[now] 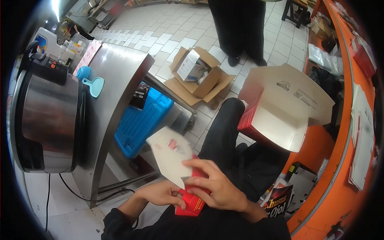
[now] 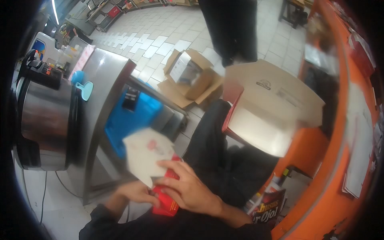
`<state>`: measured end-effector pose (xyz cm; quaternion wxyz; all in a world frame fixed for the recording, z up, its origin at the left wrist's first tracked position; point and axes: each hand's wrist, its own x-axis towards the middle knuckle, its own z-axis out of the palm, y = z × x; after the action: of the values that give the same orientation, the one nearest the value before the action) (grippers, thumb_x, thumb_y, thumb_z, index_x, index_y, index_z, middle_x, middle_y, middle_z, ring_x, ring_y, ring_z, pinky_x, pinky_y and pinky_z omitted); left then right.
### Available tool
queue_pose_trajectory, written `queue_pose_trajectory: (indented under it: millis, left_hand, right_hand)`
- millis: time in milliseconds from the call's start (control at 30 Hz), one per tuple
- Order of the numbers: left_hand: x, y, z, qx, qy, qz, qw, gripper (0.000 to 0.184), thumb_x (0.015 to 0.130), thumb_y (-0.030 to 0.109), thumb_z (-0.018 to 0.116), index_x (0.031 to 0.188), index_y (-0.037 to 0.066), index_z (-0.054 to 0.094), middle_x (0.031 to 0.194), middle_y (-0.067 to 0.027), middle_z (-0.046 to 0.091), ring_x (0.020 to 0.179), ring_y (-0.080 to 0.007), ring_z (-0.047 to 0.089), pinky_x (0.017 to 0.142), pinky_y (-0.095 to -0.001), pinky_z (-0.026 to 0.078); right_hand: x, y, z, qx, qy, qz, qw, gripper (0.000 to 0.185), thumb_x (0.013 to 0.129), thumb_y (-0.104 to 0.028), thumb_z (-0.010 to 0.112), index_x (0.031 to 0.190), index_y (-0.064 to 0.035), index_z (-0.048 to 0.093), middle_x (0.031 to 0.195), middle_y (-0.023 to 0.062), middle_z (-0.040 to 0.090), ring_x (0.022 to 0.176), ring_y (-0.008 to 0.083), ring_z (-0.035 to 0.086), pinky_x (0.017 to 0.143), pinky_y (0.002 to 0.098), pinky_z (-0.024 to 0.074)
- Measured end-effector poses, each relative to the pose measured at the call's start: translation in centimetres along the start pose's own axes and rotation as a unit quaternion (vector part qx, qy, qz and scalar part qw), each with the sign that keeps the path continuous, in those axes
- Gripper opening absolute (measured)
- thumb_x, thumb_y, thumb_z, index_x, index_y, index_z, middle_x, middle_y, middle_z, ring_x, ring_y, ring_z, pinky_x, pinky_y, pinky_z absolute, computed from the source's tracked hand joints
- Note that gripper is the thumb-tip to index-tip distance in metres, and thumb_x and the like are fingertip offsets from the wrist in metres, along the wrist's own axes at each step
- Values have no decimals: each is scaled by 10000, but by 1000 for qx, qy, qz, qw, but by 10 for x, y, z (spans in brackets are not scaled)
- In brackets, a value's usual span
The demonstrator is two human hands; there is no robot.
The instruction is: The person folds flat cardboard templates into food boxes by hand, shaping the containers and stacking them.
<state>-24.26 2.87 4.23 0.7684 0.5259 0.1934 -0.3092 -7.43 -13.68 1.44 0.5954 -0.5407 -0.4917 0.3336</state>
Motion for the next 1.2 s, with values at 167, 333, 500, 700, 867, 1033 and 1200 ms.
queue_pose_trajectory:
  millis: [167, 333, 500, 700, 867, 1033, 1200]
  left_hand:
    - [0, 6, 2, 364, 23, 154, 918, 434, 878, 239, 752, 1250, 69, 609, 1132, -94, 650, 909, -136, 639, 727, -257, 518]
    - [-21, 12, 18, 269, 126, 21, 955, 384, 871, 214, 754, 1204, 51, 652, 1098, -96, 686, 885, -171, 656, 741, -306, 532]
    - [-51, -16, 21, 134, 355, 143, 914, 305, 872, 119, 735, 1158, 26, 678, 1118, -117, 695, 1003, -217, 647, 860, -334, 507]
    - [-18, -65, 20, -137, 392, 316, 853, 405, 925, 86, 651, 1307, 3, 548, 1230, -143, 642, 1096, -232, 622, 939, -350, 487]
    - [5, -84, -18, 306, 381, 97, 867, 366, 987, 147, 564, 1313, -14, 523, 1219, -134, 645, 1090, -206, 620, 943, -328, 478]
    - [-18, -36, -8, 326, 444, -21, 834, 595, 816, 185, 779, 1326, 16, 524, 1210, -149, 633, 1070, -212, 618, 930, -320, 483]
    - [-43, 10, 13, 630, 503, 360, 469, 772, 679, 181, 870, 1353, 93, 504, 1317, -141, 588, 1080, -281, 638, 1049, -442, 403]
  right_hand:
    - [-3, 15, -8, 6, -121, -51, 991, 238, 765, 24, 698, 998, -25, 694, 1397, 152, 496, 1232, 362, 484, 1038, 414, 394]
    - [-2, 7, -11, 23, -83, -86, 993, 242, 784, -16, 733, 1024, -30, 706, 1419, 190, 468, 1241, 363, 490, 1029, 422, 406]
    - [-11, 40, -15, 79, 323, -113, 936, 418, 795, -78, 764, 1188, -31, 627, 1438, 183, 436, 1301, 297, 461, 1037, 401, 410]
    - [-11, 38, -12, 406, 328, -96, 847, 742, 754, 9, 798, 1392, -20, 419, 1398, 175, 453, 1245, 240, 499, 1017, 371, 420]
    - [-27, 63, -22, 443, 151, -132, 874, 704, 783, 90, 739, 1412, -40, 450, 1164, 148, 604, 999, 215, 640, 848, 332, 530]
    - [8, 38, -35, 259, -2, -153, 954, 449, 753, 179, 519, 1124, -21, 673, 1110, 113, 634, 949, 194, 651, 781, 326, 549]
    - [23, 29, 9, 92, -141, -186, 968, 485, 718, 142, 535, 1124, -79, 682, 1102, 97, 650, 1028, 292, 619, 907, 351, 478]
